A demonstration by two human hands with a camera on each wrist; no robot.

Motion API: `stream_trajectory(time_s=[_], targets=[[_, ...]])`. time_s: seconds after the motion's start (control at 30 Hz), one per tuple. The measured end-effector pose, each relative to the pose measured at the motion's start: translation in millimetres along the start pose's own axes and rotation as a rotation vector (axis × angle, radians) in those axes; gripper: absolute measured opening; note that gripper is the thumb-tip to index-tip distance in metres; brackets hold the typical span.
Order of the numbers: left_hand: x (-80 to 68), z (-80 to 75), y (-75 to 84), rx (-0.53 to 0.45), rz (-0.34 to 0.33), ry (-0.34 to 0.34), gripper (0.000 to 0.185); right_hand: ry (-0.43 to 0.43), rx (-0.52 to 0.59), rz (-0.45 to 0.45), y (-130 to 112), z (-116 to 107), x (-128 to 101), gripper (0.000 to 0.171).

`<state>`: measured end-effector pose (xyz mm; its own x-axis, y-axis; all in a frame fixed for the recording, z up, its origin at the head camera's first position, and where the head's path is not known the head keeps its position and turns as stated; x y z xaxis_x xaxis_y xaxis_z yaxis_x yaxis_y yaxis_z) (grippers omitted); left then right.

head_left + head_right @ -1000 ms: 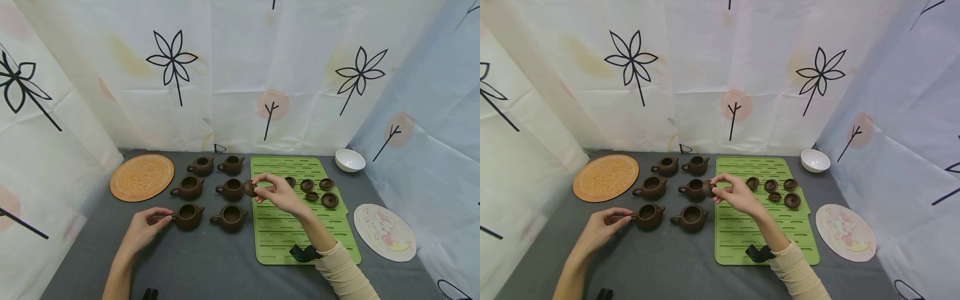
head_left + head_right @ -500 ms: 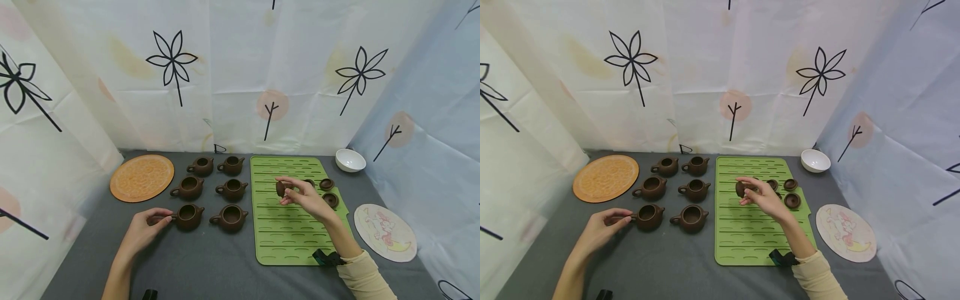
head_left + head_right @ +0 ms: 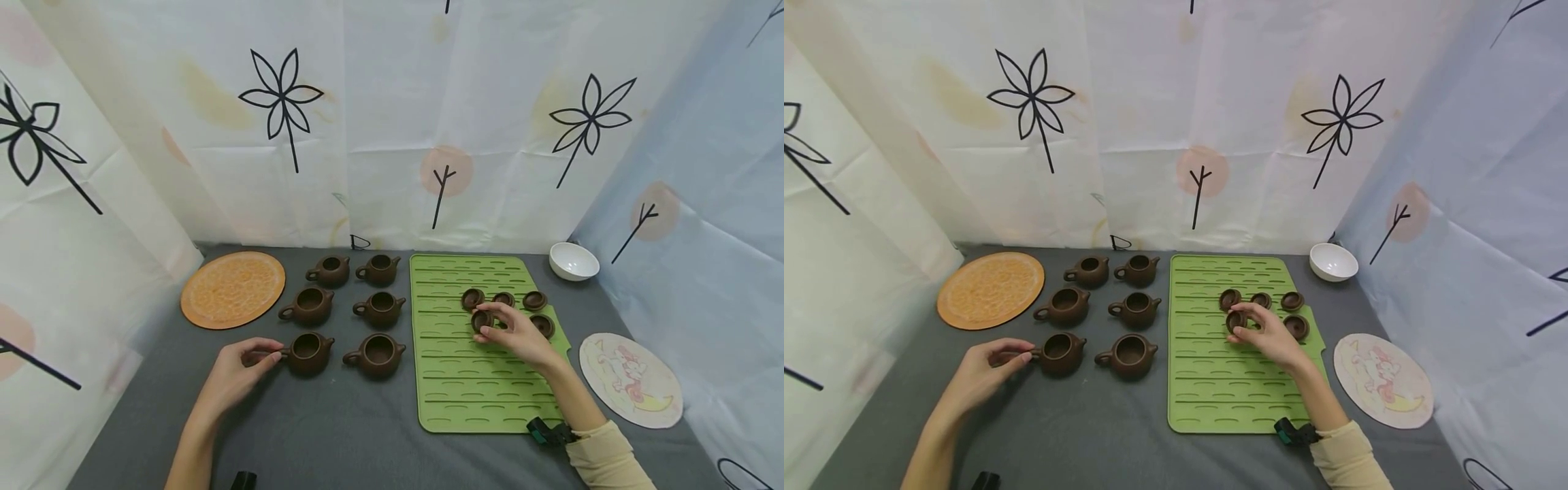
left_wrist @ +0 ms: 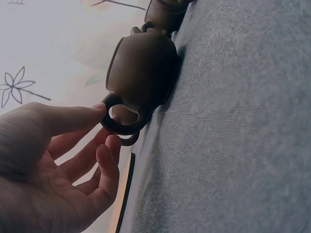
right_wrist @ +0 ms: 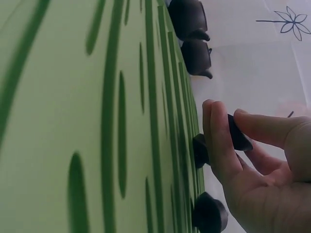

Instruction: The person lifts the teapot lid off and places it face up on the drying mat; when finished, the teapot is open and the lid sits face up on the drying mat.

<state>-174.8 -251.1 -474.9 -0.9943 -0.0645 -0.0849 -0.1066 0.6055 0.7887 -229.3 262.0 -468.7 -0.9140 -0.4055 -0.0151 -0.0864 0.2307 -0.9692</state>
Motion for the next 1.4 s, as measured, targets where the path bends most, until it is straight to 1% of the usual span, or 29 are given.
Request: stream_trajectory(time_s=[0.2,0.4,0.6,0.8,0.93,1.1,1.17,1.4], targets=[[1.1,-2.2,2.8,0.034,0.011,-0.016,0.017,-0.005,-0.051,0.02,9.8,-0.4,5.6,0.058],[1.4,-2.8,4.0,0.044,0.038,-0.035,0.016,-0.016,-0.063,0.029,16.1,2.4,11.4,0.056],[3.9,-5.7,4.4,0.063,0.046,-0.059,0.015,-0.012,-0.107,0.019,17.3,3.8,14.5,0.055],[6.7,-10.1,7.8,0.077,0.071,-0.082,0.015,-0.014,-0.109,0.001,13.1,4.2,15.6,0.057],[8.4,-19.3,12.2,0.116,0.106,-0.074,0.019,-0.005,-0.105,0.013,10.3,3.4,13.8,0.059],[9.4,-36.8,21.1,0.173,0.17,-0.045,0.019,0.007,-0.106,0.018,10.0,2.6,10.7,0.058],[10.1,-43.2,24.0,0.187,0.185,-0.04,0.019,0.002,-0.112,0.009,9.3,1.8,9.4,0.058],[17.5,-64.8,29.9,0.239,0.198,-0.012,0.017,0.01,-0.136,-0.02,1.8,-4.0,3.8,0.059]])
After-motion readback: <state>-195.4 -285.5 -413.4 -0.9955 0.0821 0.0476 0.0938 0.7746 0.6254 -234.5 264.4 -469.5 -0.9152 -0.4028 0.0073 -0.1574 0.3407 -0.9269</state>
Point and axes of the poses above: each hand's wrist, its own x-axis towards the middle knuckle, its own z-axis out of the palm, y = z × x, the point moved 7 cm from there along x, towards the middle knuckle, and after that the axes turned 5 degrees about -z, right-handed, at the moved point
